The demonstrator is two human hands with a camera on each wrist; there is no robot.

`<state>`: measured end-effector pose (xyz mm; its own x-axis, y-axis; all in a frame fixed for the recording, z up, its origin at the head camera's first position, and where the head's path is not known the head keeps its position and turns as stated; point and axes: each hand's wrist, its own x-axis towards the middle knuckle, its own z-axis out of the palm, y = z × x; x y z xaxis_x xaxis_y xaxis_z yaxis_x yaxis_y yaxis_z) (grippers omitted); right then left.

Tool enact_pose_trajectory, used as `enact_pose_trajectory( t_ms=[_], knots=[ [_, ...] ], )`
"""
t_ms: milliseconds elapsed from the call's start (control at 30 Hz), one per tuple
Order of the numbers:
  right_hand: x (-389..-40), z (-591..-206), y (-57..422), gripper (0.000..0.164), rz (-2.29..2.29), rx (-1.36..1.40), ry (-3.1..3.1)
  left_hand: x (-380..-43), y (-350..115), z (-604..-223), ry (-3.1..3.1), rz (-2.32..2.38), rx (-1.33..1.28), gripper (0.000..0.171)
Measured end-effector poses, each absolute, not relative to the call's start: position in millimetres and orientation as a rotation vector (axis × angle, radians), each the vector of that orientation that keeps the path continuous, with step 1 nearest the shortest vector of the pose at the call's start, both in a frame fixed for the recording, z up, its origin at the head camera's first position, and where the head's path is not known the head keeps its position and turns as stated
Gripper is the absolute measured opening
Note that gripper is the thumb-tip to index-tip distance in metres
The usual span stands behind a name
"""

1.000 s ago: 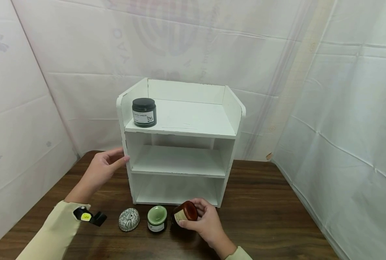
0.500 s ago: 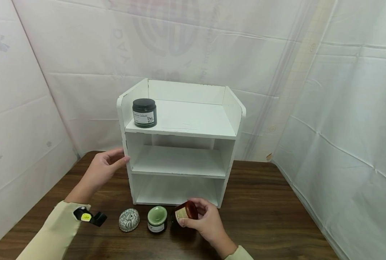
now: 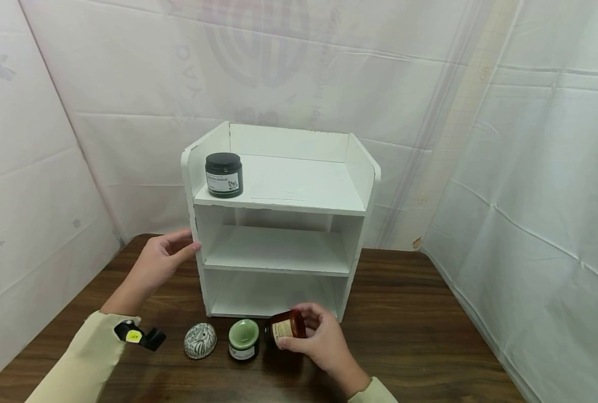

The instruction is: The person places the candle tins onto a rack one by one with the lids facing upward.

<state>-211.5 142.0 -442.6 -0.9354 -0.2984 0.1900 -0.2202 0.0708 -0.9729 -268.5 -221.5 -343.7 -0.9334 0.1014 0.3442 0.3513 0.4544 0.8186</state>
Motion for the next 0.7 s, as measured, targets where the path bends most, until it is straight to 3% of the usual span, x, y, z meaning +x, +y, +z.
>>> enact_pose_trajectory(
  t_ms=[700],
  knots=[
    [-217.9, -447.5, 142.5, 0.067, -2.197, -0.421, 1.997, -268.2, -222.3, -342.8, -2.46, -1.47, -0.399, 0.06]
  ],
)
